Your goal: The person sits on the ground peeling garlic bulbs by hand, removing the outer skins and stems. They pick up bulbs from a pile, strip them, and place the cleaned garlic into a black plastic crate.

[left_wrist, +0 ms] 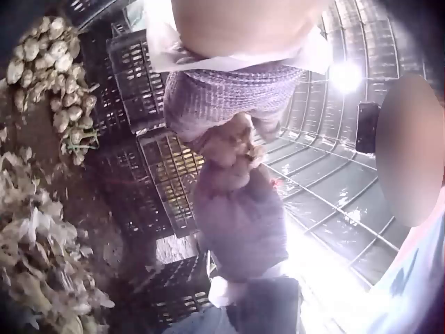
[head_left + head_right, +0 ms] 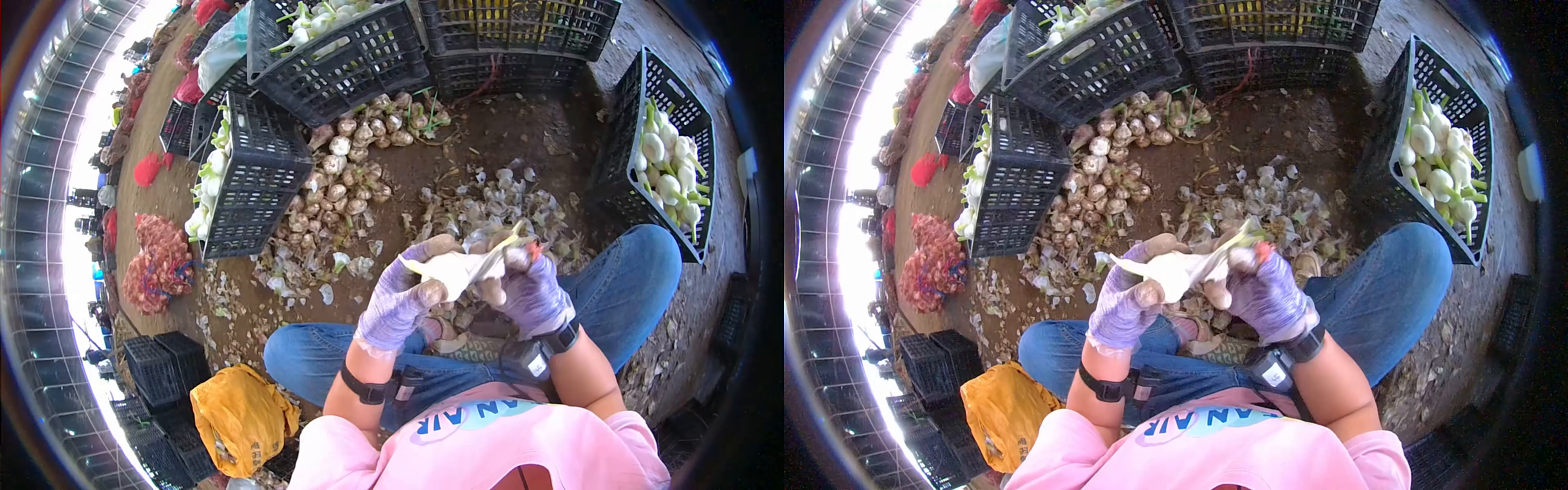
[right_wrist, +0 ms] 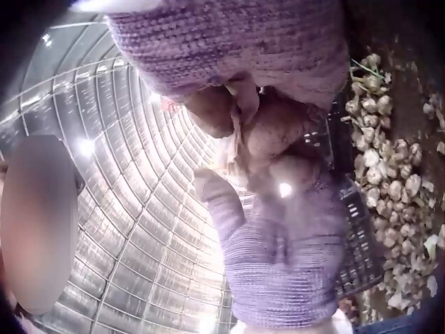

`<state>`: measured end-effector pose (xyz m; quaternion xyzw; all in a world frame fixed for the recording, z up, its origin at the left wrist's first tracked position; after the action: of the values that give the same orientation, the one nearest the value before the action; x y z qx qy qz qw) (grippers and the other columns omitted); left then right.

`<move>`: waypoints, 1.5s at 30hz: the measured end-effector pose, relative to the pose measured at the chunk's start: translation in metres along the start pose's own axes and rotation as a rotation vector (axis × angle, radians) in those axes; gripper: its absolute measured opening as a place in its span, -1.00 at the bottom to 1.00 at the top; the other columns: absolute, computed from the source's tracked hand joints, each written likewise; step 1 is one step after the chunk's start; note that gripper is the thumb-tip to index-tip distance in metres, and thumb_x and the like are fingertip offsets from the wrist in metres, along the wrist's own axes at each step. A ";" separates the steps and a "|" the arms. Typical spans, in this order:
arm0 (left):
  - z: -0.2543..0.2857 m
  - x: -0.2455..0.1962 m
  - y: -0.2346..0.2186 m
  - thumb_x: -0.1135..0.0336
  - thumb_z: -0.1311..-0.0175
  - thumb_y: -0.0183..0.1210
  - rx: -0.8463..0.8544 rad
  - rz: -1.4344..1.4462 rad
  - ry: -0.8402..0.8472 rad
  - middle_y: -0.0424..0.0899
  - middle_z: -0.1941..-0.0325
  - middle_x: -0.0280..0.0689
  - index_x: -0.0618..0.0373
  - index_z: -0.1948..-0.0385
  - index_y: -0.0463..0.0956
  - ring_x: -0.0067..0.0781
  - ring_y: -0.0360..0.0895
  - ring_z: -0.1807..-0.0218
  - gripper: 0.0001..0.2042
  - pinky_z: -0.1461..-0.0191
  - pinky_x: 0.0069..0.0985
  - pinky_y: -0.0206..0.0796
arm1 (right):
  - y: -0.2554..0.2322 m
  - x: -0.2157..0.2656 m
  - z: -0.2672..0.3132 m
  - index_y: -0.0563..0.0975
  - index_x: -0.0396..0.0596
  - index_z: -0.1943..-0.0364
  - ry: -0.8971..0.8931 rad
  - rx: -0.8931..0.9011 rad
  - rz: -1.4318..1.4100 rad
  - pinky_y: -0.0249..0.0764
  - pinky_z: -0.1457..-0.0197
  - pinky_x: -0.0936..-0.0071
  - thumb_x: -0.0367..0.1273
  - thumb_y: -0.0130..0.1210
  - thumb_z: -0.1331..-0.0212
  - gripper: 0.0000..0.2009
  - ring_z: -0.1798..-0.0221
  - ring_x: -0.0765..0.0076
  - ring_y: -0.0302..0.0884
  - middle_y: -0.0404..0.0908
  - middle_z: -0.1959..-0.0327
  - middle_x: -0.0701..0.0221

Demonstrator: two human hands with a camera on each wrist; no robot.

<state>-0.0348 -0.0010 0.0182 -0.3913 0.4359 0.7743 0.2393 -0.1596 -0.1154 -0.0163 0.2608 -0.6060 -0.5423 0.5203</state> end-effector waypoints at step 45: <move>0.001 0.025 -0.004 0.01 0.03 0.31 -0.070 0.150 0.136 0.52 0.01 -0.14 0.37 -0.06 0.32 -0.35 0.47 -0.04 -0.30 -0.12 -0.45 0.31 | -0.003 0.025 -0.015 0.38 -0.16 0.16 -0.301 -0.323 0.110 0.46 0.26 0.59 -0.40 -0.01 -0.20 -0.82 0.33 0.46 0.47 0.48 0.29 0.33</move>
<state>-0.0473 0.0022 -0.0040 -0.4173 0.4520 0.7764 0.1369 -0.1544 -0.1437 -0.0121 0.0569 -0.5955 -0.6358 0.4877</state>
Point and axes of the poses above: each hand's wrist, its own z-axis away from the middle knuckle, its own y-axis out of the palm, x = y × z, the point moved 3 cm from there along -z, towards the middle knuckle
